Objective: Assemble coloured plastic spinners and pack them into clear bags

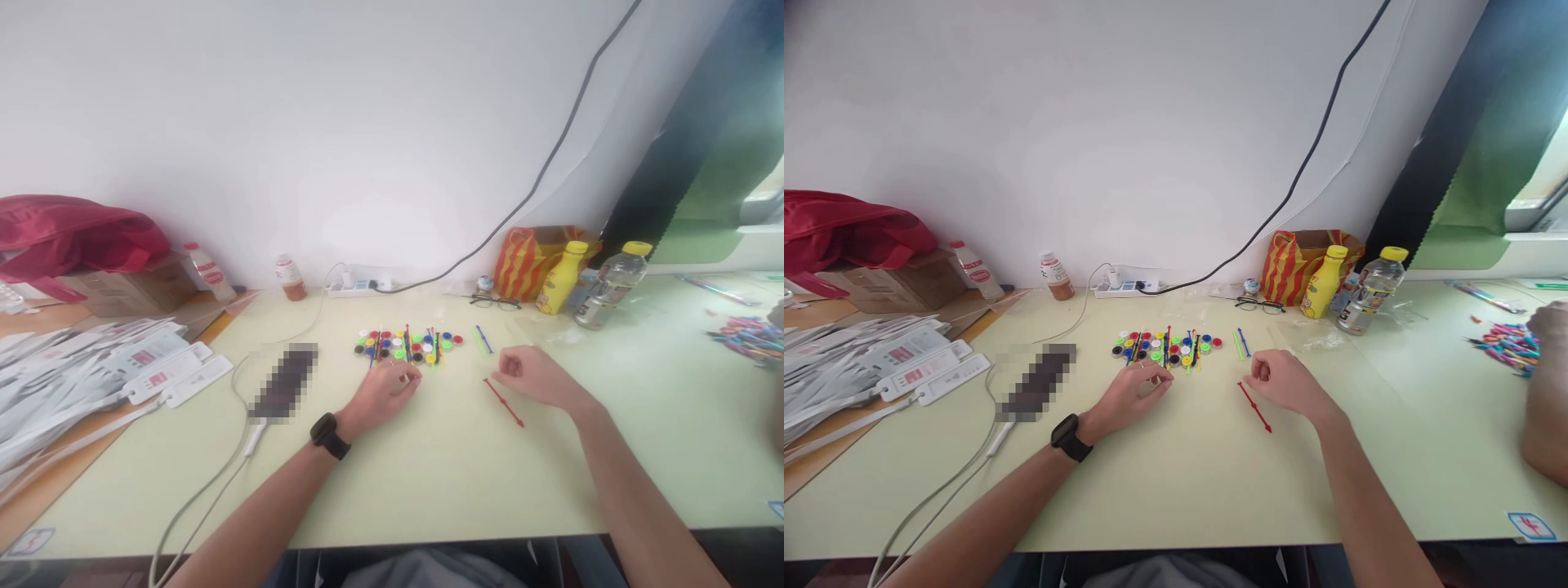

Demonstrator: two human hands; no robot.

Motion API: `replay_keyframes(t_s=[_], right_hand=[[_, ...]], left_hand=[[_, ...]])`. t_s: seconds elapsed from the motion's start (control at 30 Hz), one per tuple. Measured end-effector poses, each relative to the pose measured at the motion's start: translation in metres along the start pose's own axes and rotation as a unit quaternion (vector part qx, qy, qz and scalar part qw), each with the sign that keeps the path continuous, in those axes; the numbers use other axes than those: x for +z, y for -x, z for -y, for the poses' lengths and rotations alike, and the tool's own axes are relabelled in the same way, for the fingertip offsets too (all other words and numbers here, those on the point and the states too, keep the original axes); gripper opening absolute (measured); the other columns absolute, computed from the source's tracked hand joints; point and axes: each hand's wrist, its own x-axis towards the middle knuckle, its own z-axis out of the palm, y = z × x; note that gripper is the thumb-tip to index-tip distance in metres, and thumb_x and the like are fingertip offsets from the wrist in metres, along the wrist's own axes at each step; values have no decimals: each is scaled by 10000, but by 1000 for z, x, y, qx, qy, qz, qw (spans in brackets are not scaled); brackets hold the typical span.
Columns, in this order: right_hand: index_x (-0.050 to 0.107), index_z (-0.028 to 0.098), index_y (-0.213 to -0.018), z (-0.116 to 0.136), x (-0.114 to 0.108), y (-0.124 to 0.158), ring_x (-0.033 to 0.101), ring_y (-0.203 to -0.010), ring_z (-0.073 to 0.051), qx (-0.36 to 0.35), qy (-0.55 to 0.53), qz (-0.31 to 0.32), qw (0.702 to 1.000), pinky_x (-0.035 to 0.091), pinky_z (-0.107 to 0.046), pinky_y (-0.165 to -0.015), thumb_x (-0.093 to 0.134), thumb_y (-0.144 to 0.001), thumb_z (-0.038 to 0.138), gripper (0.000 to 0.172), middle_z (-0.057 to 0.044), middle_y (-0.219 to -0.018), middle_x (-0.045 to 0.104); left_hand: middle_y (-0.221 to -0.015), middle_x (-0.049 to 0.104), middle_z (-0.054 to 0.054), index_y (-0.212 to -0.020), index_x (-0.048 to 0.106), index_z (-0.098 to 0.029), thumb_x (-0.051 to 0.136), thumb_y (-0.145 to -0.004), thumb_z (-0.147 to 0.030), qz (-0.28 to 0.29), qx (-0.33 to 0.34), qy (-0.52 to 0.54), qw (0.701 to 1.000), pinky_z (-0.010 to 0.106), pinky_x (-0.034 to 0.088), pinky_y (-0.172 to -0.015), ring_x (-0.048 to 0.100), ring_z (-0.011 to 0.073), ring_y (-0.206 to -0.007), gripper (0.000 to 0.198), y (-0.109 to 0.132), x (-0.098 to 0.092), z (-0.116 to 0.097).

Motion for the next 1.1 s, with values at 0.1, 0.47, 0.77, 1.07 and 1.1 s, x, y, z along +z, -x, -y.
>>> replay_keyframes(t_s=[0.1,0.47,0.77,1.07,1.1], right_hand=[[606,217,-607,-2,-6,5,612,-632,-190,9,3,78,997,421,-290,-571,720,-744,358,227,-23,-667,685],[627,223,-659,4,4,4,627,-627,-196,-15,-55,140,989,447,-301,-595,605,-845,335,218,-14,-635,683],[586,236,-832,10,27,-8,608,-720,-195,-56,-54,13,997,437,-301,-639,515,-948,365,188,-12,-804,691],[616,235,-958,5,44,-19,607,-793,-207,-98,-92,-102,986,460,-318,-697,455,-984,297,174,-34,-909,670],[631,231,-971,4,45,-20,616,-817,-213,-99,-100,-113,984,466,-320,-703,457,-981,288,183,-46,-942,680]], left_hand=[[-896,741,42,-961,712,-233,547,-1005,-314,4,6,5,1000,343,526,-770,650,197,-819,190,0,-1,-2],[-924,742,32,-984,700,-236,554,-1013,-310,8,-3,-4,1000,328,514,-773,649,193,-833,166,0,0,2],[-918,739,30,-965,694,-233,545,-1016,-307,12,0,-5,1000,326,508,-769,642,189,-823,174,-1,0,3],[-890,730,33,-963,701,-218,544,-1012,-298,22,-5,-3,1000,310,504,-760,639,184,-815,183,-2,-1,-1],[-890,731,31,-960,702,-218,545,-1011,-296,22,-7,-3,1000,308,503,-763,638,182,-813,182,-2,-1,-1]])
